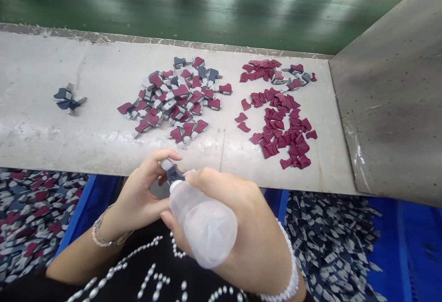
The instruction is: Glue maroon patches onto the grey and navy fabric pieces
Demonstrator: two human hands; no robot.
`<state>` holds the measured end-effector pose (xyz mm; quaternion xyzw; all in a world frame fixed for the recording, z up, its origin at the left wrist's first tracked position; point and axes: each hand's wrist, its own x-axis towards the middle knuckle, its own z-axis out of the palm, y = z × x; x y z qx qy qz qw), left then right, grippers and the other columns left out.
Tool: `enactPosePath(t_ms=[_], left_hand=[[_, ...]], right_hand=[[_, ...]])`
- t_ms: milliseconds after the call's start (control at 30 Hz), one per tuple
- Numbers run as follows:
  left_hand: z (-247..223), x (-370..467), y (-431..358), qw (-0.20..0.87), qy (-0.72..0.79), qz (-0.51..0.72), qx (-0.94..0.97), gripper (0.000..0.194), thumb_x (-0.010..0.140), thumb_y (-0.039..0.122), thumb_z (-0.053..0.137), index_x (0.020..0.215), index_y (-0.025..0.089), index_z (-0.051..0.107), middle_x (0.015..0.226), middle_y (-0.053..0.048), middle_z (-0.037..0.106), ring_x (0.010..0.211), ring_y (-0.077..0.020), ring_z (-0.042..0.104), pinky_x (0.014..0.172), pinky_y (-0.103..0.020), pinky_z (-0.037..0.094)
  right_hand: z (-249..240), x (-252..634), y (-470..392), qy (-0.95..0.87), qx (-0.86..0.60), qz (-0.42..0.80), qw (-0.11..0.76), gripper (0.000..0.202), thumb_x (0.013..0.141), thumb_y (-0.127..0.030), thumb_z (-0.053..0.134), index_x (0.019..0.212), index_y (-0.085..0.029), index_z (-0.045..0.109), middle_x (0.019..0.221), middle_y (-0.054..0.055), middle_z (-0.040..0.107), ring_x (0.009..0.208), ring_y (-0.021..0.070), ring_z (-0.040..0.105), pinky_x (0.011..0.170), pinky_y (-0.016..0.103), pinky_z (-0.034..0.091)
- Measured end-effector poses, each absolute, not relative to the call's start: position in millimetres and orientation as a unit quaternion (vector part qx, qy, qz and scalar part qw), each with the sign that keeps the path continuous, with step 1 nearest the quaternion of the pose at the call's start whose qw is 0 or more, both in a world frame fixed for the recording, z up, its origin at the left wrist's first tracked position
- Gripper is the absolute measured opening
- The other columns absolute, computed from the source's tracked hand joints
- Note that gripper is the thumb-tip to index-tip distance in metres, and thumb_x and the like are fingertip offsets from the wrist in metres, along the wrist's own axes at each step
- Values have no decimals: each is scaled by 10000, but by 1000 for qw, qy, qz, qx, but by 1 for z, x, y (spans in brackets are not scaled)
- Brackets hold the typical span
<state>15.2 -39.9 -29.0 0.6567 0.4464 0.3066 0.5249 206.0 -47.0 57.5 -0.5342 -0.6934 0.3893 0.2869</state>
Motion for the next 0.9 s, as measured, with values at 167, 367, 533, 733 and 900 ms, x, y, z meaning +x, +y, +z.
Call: enactPosePath(t_ms=[167,367,533,733,900], left_hand=[[-27,16,-39,518,444,310,662,586,739,146,727,1227,283,434,861,25,650,616,-86,546,554,-178,451],[-27,15,-39,509,439,301,677,583,737,148,722,1229,271,436,881,20,648,616,-82,544,547,-178,438],[-27,16,-39,515,418,296,687,573,756,165,713,1243,274,430,816,51,600,615,-77,541,573,-177,445],[-26,15,-39,517,424,290,685,571,761,177,715,1243,274,426,851,35,624,613,-83,543,557,-188,433],[-26,15,-39,509,424,293,689,538,780,206,715,1233,269,432,824,36,612,599,-84,538,543,-188,432]], right_hand=[[60,208,-48,-706,-527,386,273,206,779,-273,765,859,-227,581,777,-63,699,564,74,657,543,185,529],[60,208,-47,-699,-526,399,275,243,786,-303,775,926,-234,589,800,-57,707,574,74,659,542,162,537],[60,210,-46,-692,-538,396,273,301,788,-337,794,991,-258,586,803,-60,702,603,101,669,533,177,552],[59,212,-47,-687,-537,400,282,298,776,-317,791,988,-267,587,757,-53,689,547,125,653,487,219,546],[59,210,-46,-682,-542,399,288,277,789,-319,783,983,-276,589,741,-59,680,534,115,639,490,211,540]])
